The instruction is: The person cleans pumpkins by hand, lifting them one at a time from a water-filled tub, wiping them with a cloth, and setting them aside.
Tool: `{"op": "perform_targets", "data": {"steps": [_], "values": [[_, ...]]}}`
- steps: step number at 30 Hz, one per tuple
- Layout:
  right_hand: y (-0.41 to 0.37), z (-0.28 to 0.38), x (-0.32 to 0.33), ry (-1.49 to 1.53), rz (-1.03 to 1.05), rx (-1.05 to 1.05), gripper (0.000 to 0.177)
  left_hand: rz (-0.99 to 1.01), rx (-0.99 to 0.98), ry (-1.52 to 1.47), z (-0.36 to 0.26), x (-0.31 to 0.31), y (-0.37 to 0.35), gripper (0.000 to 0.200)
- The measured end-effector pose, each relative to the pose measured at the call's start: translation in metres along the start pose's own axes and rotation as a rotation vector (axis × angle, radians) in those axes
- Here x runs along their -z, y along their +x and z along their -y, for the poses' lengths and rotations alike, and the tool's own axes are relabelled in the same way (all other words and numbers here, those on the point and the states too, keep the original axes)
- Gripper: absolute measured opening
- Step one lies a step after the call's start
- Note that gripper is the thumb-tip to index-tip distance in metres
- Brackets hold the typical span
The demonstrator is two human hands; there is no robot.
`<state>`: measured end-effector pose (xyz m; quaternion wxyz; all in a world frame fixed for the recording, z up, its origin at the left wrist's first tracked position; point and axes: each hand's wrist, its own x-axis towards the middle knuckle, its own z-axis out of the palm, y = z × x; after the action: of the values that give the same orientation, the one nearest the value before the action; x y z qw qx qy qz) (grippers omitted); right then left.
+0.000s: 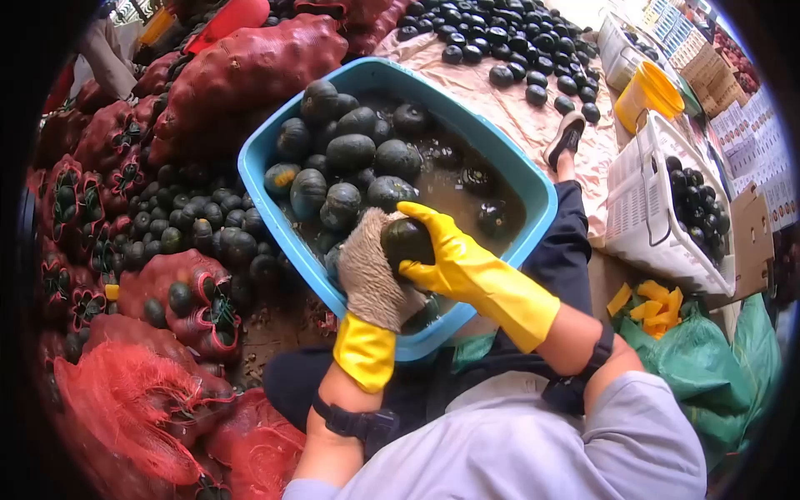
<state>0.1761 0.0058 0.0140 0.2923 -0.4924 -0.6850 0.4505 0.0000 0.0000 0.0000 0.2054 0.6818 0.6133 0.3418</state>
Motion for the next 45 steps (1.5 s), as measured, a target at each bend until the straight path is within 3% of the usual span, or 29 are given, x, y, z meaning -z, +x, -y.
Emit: {"op": "perform_targets", "data": {"steps": [1,2,4,5,6,7,9,10,11,13,14,16,17,19,21,23,24,26,28,30,31,32,34,35,38,40,42,44,45], "values": [[-0.007,0.029,0.009,-0.037,0.082,-0.017,0.073,0.047,-0.110,0.057,0.003,0.008,0.000,0.062],[-0.009,0.062,0.020,0.168,0.181,-0.239,0.070,0.168,0.006,-0.070,-0.010,0.027,-0.001,0.066],[0.011,0.015,-0.010,0.611,0.060,-0.167,0.069,-0.105,-0.274,0.234,0.022,-0.002,-0.004,0.057],[0.016,-0.001,-0.038,0.910,-0.061,-0.118,0.070,-0.181,-0.161,0.014,0.019,-0.007,0.001,0.051],[0.022,-0.005,-0.052,0.708,-0.266,0.016,0.071,-0.280,-0.070,-0.219,0.013,-0.009,0.008,0.046],[0.025,-0.012,-0.058,0.695,-0.340,0.052,0.076,-0.285,0.234,-0.752,0.006,-0.014,0.012,0.040],[0.020,-0.025,-0.026,-0.242,-0.313,0.180,0.081,-0.228,0.903,-1.790,-0.008,-0.016,0.013,0.030],[0.025,-0.015,-0.017,0.194,-0.114,0.267,0.086,-0.153,0.676,-1.461,-0.009,-0.006,0.014,0.037],[0.016,-0.002,-0.008,-0.045,-0.084,0.288,0.085,-0.082,0.467,-1.128,-0.008,0.012,0.009,0.045],[0.010,0.005,0.004,0.000,0.113,0.221,0.082,0.069,0.048,-0.450,-0.006,0.038,0.000,0.064],[0.015,-0.011,-0.005,0.200,0.091,0.225,0.075,0.027,0.260,-1.031,0.021,0.007,0.002,0.059],[0.025,-0.014,-0.021,0.486,-0.030,0.042,0.062,-0.050,0.512,-1.511,0.032,-0.020,0.007,0.047],[0.031,-0.021,-0.029,0.532,-0.112,-0.093,0.058,-0.088,0.538,-1.418,0.028,-0.032,0.007,0.039],[0.046,-0.035,-0.049,0.307,-0.446,0.005,0.065,-0.160,0.621,-1.428,0.009,-0.038,0.010,0.034],[0.039,-0.047,-0.042,-0.214,-0.529,0.272,0.074,-0.231,0.726,-1.631,-0.009,-0.039,0.021,0.032],[0.023,-0.044,-0.050,-0.215,-0.442,0.332,0.081,-0.249,0.797,-1.847,-0.023,-0.030,0.023,0.030],[0.018,-0.049,-0.053,-0.073,-0.389,0.244,0.086,-0.199,0.436,-1.050,-0.025,-0.024,0.011,0.036],[0.007,-0.046,-0.060,0.386,-0.241,-0.023,0.077,-0.124,-0.088,-0.031,-0.008,-0.011,0.002,0.057],[0.002,-0.033,-0.048,0.951,-0.020,-0.218,0.067,-0.033,-0.040,-0.034,0.005,-0.002,0.001,0.058],[-0.008,-0.027,-0.019,1.274,0.131,-0.424,0.067,0.017,0.073,0.124,0.013,-0.010,0.009,0.056],[-0.009,-0.035,-0.006,1.384,0.222,-0.496,0.068,-0.004,0.094,0.122,0.013,-0.014,0.008,0.055],[-0.011,-0.036,0.002,1.379,0.132,-0.571,0.076,-0.026,0.114,0.118,0.012,-0.019,0.005,0.055],[-0.018,-0.049,0.043,1.416,0.237,-0.356,0.084,0.012,0.448,-0.746,0.021,-0.034,0.007,0.028],[-0.021,-0.062,0.074,1.323,0.267,-0.212,0.087,-0.065,0.640,-1.104,0.025,-0.041,0.008,0.038],[-0.038,-0.099,0.197,1.227,-0.320,0.109,0.073,0.022,0.914,-1.465,-0.011,0.004,0.012,0.060],[-0.060,-0.144,0.287,1.389,-0.840,0.325,0.064,-0.017,1.077,-1.445,-0.026,0.009,0.016,0.051],[-0.059,-0.128,0.311,1.400,-1.119,0.339,0.060,-0.020,1.095,-1.448,-0.018,-0.008,0.017,0.039],[-0.031,-0.171,0.285,0.913,-0.814,0.270,0.055,0.012,1.012,-1.555,-0.003,-0.031,0.020,0.022],[-0.008,-0.174,0.247,0.593,-0.544,0.242,0.050,0.079,0.856,-1.439,-0.007,-0.038,0.017,0.026]]}}
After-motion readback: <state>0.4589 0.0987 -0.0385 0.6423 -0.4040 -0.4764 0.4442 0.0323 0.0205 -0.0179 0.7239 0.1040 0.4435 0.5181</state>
